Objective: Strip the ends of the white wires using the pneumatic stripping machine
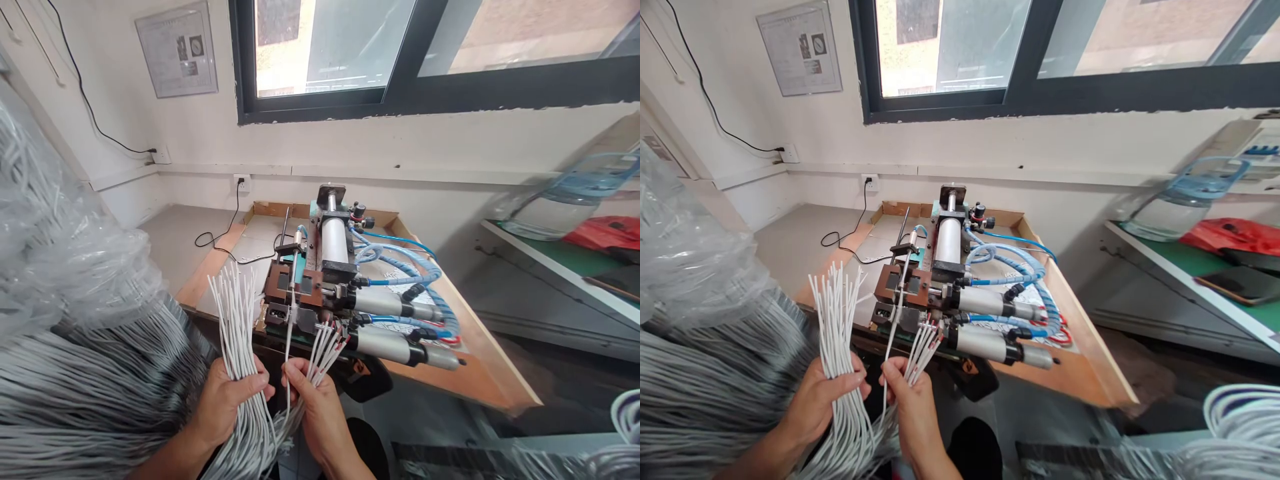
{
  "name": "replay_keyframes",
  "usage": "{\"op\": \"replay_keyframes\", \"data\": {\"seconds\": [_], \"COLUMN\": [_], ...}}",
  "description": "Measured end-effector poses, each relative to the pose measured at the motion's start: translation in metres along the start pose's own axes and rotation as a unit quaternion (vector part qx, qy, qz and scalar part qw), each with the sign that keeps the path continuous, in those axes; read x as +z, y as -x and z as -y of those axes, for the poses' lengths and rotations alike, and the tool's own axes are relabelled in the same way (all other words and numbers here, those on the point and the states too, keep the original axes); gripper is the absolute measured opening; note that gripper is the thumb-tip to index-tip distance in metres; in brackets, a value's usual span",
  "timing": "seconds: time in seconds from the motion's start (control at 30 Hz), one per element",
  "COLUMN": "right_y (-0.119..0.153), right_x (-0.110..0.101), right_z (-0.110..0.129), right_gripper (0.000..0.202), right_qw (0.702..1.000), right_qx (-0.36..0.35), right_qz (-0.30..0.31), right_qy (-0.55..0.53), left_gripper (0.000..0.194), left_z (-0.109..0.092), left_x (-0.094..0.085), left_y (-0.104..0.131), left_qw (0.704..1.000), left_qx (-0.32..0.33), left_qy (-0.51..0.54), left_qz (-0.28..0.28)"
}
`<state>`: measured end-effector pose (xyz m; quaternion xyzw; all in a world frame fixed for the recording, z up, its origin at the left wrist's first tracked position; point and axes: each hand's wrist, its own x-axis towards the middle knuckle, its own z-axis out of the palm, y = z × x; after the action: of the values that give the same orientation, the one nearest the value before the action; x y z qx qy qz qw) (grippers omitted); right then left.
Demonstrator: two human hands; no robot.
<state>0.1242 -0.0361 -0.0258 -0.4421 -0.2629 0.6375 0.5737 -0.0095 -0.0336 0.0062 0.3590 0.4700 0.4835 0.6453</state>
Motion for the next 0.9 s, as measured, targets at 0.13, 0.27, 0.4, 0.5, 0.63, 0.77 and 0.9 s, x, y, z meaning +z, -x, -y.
{"op": "replay_keyframes", "data": {"seconds": [0.13,0.27,0.4,0.5,0.63,0.77,0.9], "right_y": [-0.003,-0.011,-0.020,-0.022,-0.017,-0.009,-0.007], "right_x": [-0.002,-0.016,-0.050,-0.073,-0.065,-0.019,0.008], "right_z": [0.001,-0.020,-0.062,-0.078,-0.057,-0.025,-0.017], "right_gripper": [0.026,0.027,0.019,0.033,0.027,0.021,0.020], "right_qw": [0.998,0.980,0.932,0.904,0.867,0.914,0.935], "right_qx": [-0.020,-0.058,-0.007,0.047,-0.013,-0.178,-0.204], "right_qz": [-0.007,0.000,-0.032,-0.076,-0.070,0.114,0.139], "right_qy": [0.066,0.189,0.361,0.418,0.493,0.346,0.256], "left_gripper": [0.015,0.019,0.017,0.014,0.015,0.018,0.017], "left_z": [-0.008,-0.014,-0.015,-0.016,-0.015,-0.013,-0.014], "left_x": [-0.004,-0.006,-0.003,-0.001,0.003,0.010,0.014], "left_y": [0.001,-0.004,-0.011,-0.015,-0.019,-0.024,-0.028], "left_qw": [0.999,0.995,0.992,0.990,0.987,0.987,0.989], "left_qx": [0.018,0.051,0.042,0.046,0.038,0.034,0.041], "left_qy": [0.016,0.044,0.053,0.060,0.086,0.096,0.101], "left_qz": [-0.038,-0.071,-0.110,-0.118,-0.132,-0.122,-0.102]}}
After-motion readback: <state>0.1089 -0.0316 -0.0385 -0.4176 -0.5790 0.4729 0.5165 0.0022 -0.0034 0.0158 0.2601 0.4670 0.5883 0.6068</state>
